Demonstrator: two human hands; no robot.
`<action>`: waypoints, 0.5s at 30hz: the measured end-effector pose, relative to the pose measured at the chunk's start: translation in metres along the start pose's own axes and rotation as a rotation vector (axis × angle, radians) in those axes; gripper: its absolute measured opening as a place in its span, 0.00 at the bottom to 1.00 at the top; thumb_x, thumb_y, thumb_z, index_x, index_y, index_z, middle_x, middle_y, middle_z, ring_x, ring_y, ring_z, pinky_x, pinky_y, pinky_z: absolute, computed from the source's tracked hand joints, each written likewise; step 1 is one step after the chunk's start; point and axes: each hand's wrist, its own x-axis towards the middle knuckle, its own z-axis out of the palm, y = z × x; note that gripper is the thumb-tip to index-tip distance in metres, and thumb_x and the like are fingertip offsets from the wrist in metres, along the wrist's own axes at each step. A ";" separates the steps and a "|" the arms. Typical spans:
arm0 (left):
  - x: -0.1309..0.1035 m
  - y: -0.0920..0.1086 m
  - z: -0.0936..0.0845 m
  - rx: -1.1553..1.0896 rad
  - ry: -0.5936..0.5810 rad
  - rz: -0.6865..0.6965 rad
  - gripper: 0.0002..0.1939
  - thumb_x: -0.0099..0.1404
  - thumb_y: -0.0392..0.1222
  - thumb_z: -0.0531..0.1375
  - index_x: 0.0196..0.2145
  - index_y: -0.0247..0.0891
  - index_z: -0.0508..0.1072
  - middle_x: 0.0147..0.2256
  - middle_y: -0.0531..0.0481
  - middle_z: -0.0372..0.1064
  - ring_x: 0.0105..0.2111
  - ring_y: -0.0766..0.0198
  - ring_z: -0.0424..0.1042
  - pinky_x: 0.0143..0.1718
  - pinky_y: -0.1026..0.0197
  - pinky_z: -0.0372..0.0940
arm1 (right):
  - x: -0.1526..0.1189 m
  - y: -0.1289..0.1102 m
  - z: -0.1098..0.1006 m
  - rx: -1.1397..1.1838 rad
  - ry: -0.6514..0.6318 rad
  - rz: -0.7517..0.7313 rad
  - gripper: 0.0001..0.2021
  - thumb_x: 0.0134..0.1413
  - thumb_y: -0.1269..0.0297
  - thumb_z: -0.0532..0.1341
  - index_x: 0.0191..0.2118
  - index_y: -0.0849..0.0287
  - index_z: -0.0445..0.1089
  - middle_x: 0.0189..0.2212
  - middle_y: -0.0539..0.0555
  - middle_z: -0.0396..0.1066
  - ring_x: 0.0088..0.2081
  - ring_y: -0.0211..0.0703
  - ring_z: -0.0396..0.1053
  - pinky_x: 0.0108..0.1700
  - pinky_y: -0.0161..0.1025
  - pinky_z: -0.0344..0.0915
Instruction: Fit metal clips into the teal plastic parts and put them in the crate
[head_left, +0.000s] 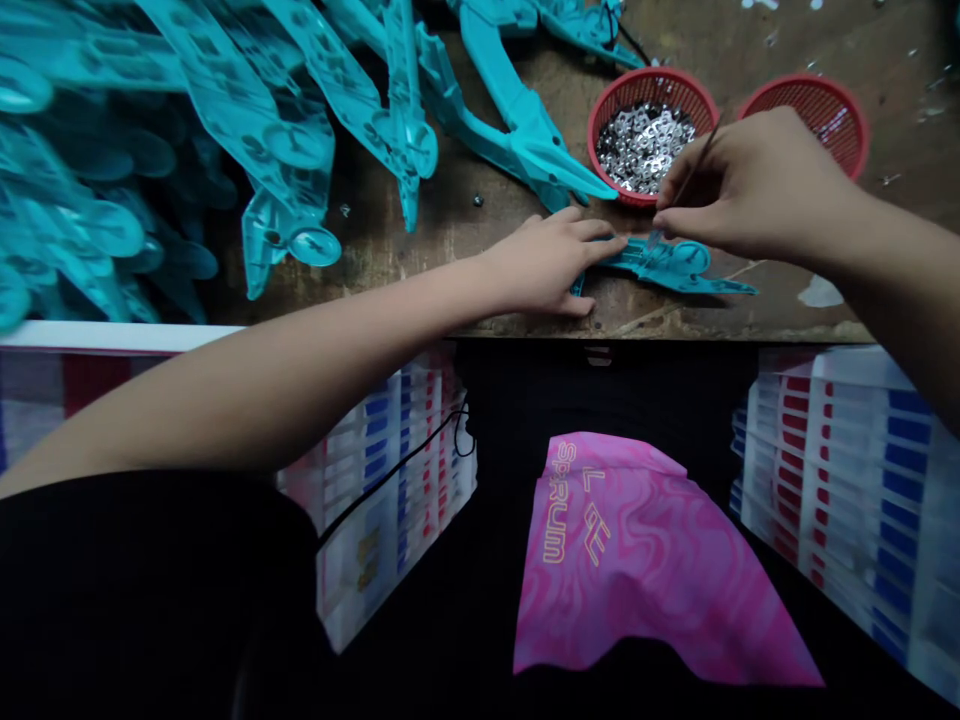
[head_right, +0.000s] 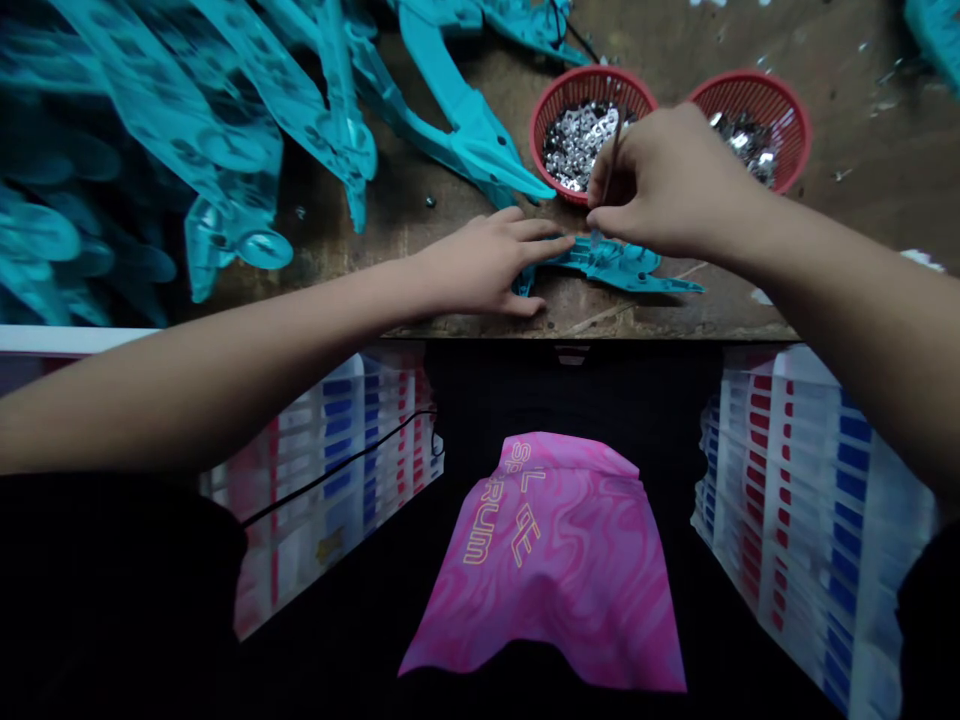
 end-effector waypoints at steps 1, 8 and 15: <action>0.000 0.002 -0.001 -0.004 0.002 -0.002 0.51 0.81 0.55 0.68 0.95 0.44 0.62 0.89 0.34 0.65 0.85 0.27 0.65 0.83 0.29 0.70 | 0.000 -0.001 0.004 0.010 -0.009 -0.011 0.10 0.75 0.63 0.73 0.53 0.58 0.93 0.48 0.61 0.91 0.53 0.59 0.90 0.56 0.47 0.79; -0.003 0.005 0.002 0.008 0.008 -0.032 0.44 0.82 0.56 0.67 0.89 0.43 0.73 0.90 0.34 0.64 0.85 0.26 0.64 0.81 0.28 0.72 | -0.002 -0.010 0.012 -0.045 0.029 -0.025 0.14 0.78 0.59 0.72 0.57 0.58 0.94 0.51 0.61 0.92 0.50 0.59 0.90 0.60 0.50 0.82; -0.003 0.005 0.005 0.007 0.009 -0.023 0.44 0.84 0.57 0.67 0.90 0.42 0.71 0.90 0.33 0.63 0.85 0.26 0.62 0.83 0.28 0.70 | 0.002 -0.005 0.020 -0.194 -0.116 -0.047 0.11 0.76 0.68 0.70 0.55 0.59 0.91 0.44 0.60 0.89 0.52 0.61 0.88 0.61 0.52 0.81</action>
